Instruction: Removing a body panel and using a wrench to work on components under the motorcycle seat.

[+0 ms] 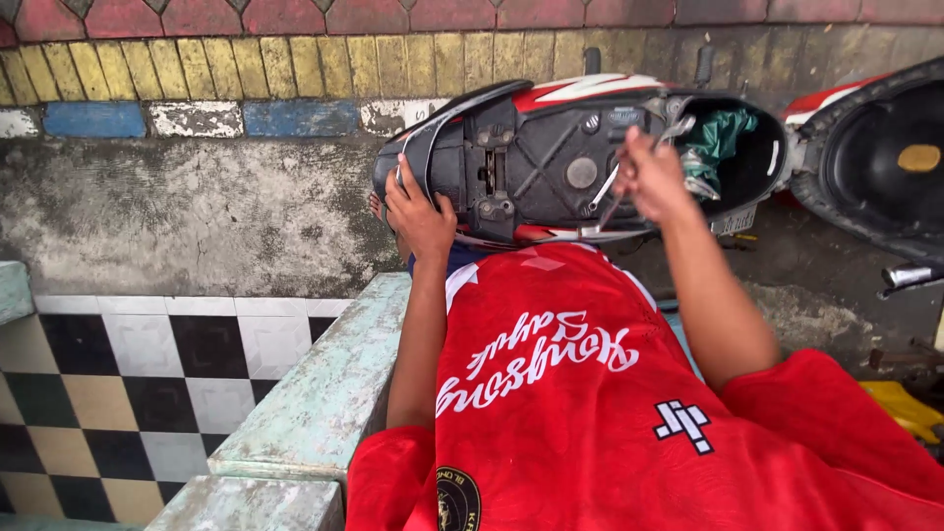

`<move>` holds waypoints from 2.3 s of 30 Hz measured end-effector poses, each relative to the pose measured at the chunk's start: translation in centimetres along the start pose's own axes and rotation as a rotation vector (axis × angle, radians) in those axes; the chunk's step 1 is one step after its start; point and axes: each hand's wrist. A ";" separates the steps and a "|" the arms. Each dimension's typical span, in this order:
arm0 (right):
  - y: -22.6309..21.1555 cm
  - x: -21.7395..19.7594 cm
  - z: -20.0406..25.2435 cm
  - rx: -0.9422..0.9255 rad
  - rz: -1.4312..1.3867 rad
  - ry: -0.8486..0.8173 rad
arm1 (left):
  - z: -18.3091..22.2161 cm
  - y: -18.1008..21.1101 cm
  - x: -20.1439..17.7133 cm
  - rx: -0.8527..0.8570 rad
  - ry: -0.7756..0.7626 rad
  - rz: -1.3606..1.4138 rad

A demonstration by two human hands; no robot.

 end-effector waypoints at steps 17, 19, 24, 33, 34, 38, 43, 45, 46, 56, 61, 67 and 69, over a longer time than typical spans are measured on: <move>5.0 10.3 1.6 -0.104 1.236 -0.566 | 1.1 -2.2 1.8 0.011 0.062 0.012; 6.1 10.3 1.5 -0.169 1.271 -0.535 | 0.9 -1.8 1.3 -0.001 0.067 0.035; 10.2 8.5 -0.6 -0.139 1.100 -0.372 | 0.8 -1.4 0.6 -0.014 0.040 0.044; 12.6 7.6 -1.9 -0.170 1.081 -0.350 | 0.8 -1.5 0.7 -0.021 0.040 0.047; 13.1 7.3 -2.1 -0.170 1.115 -0.350 | 0.8 -1.5 0.8 -0.024 0.033 0.040; 13.9 7.4 -2.5 -0.190 1.208 -0.370 | 0.9 -1.6 0.9 -0.028 0.021 0.033; 14.8 7.6 -2.5 -0.262 1.216 -0.395 | 0.7 -1.2 0.4 -0.026 0.016 0.038; 14.3 8.0 -2.2 -0.310 1.235 -0.417 | 0.7 -1.2 0.2 -0.028 0.016 0.036; 14.0 8.2 -2.0 -0.330 1.238 -0.416 | 0.7 -1.3 0.3 -0.026 0.014 0.034; 14.1 8.0 -2.2 -0.491 1.369 -0.426 | 0.8 -1.5 0.7 -0.013 0.024 0.041; 13.4 8.2 -2.7 -0.522 1.378 -0.474 | 0.7 -1.5 0.7 -0.006 0.042 0.028; 12.1 8.0 -3.5 -0.457 1.327 -0.566 | 0.8 -1.4 0.7 -0.005 0.054 0.035; 11.7 8.1 -3.4 -0.443 1.337 -0.591 | 0.8 -1.3 0.7 -0.007 0.057 0.040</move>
Point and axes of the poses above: each hand's wrist, its own z-axis away from the middle knuckle, its own x-axis out of the palm, y = z × x, and after that the axes turned 1 degree about z, right-handed
